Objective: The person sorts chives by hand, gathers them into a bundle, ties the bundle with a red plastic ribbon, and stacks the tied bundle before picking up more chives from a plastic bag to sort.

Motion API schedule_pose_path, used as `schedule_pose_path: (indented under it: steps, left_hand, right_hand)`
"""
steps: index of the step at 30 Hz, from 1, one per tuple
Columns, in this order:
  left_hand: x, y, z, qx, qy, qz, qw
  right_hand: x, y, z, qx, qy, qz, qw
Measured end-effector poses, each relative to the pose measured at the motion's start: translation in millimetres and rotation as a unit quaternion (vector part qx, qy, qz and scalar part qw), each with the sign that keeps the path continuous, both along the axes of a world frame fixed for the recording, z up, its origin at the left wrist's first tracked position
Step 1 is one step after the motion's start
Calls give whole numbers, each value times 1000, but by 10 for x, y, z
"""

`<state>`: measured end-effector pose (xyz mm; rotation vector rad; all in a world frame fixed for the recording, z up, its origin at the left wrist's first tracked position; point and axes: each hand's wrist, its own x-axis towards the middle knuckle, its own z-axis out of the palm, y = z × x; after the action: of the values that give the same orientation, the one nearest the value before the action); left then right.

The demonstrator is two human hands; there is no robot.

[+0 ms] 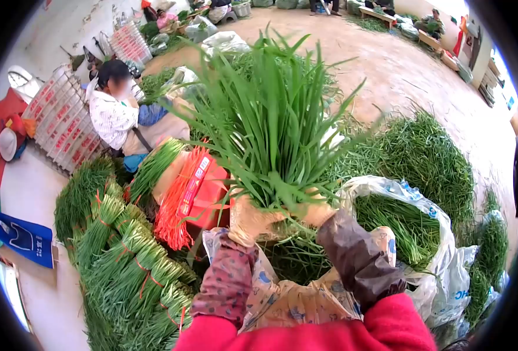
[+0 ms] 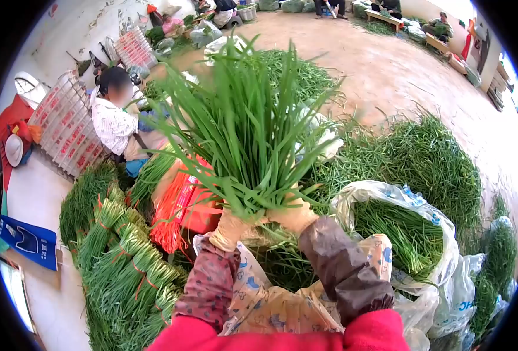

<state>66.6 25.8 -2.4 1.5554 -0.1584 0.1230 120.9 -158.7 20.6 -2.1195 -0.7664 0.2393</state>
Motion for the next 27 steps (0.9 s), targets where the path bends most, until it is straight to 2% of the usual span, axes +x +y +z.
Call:
schedule_pose_path:
  steps: [1,2,3,4,5,7,8,9,10,11,12,14,15,16,17,18,20,21,22,23,24,25,26,27]
  left_hand:
    - [80,64,-50,54,1,-8,999]
    - [150,126,-106,53,28,-21,998]
    - [140,155,-66,-11,126,-38,991]
    - [157,177,-242,-180,145,-46,972]
    - [154,230,-338,-183,153,-44,970]
    - [184,386,-523,36,166,-19,985]
    - [225,445,-778,51,163,-11,985]
    - [266,505,-1034,66,160,-3,985]
    - [245,477,-1003,71,144,-1,987]
    - [224,451,-923,72,140,0,988]
    - [203,424,-841,72,136,1,988]
    - [170,388,-487,-7,153,-44,987]
    - [154,368,-275,-46,159,-67,984]
    - [149,287,-86,-117,114,-58,985]
    - [144,207,103,-188,66,-56,978]
    - [226,266,50,-21,-17,-32,999]
    - [317,302,27,144,-99,-4,985]
    - [316,242,66,96,-86,-1,992]
    - [331,145,52,-52,21,-11,998]
    - [347,50,35,-210,118,8,970]
    - [323,-29,-32,-268,102,0,958]
    - [318,-62,-128,-268,89,-12,959]
    - [327,-44,-287,-212,64,-35,974]
    - [369,-12,-409,-123,36,-68,989]
  right_hand:
    - [66,32,66,-47,-106,29,993]
    - [116,47,235,-68,-39,75,994]
    - [172,66,320,-89,29,120,988]
    - [211,78,355,-137,164,81,974]
    - [308,122,252,-182,152,127,963]
    - [371,165,228,-240,105,193,946]
    - [416,161,-2,-243,113,196,943]
    - [495,147,-374,-183,124,194,956]
    - [529,137,-605,-122,134,189,965]
    - [498,154,-570,-125,143,192,963]
    - [461,188,-385,-160,170,137,963]
    - [445,171,106,-154,129,129,971]
    - [389,205,383,-201,158,72,964]
    - [334,239,660,-246,188,15,951]
    - [287,203,720,-182,153,-7,971]
    - [319,189,659,-183,152,-7,971]
    - [410,195,419,-102,31,99,989]
    - [387,226,334,-103,31,100,989]
    - [335,283,251,-59,-36,78,995]
    - [267,349,188,-15,-102,55,993]
    - [195,391,299,-31,-68,26,997]
    - [122,434,410,-46,-34,-4,998]
    - [50,477,520,-61,0,-34,998]
    - [11,512,432,18,-23,-107,994]
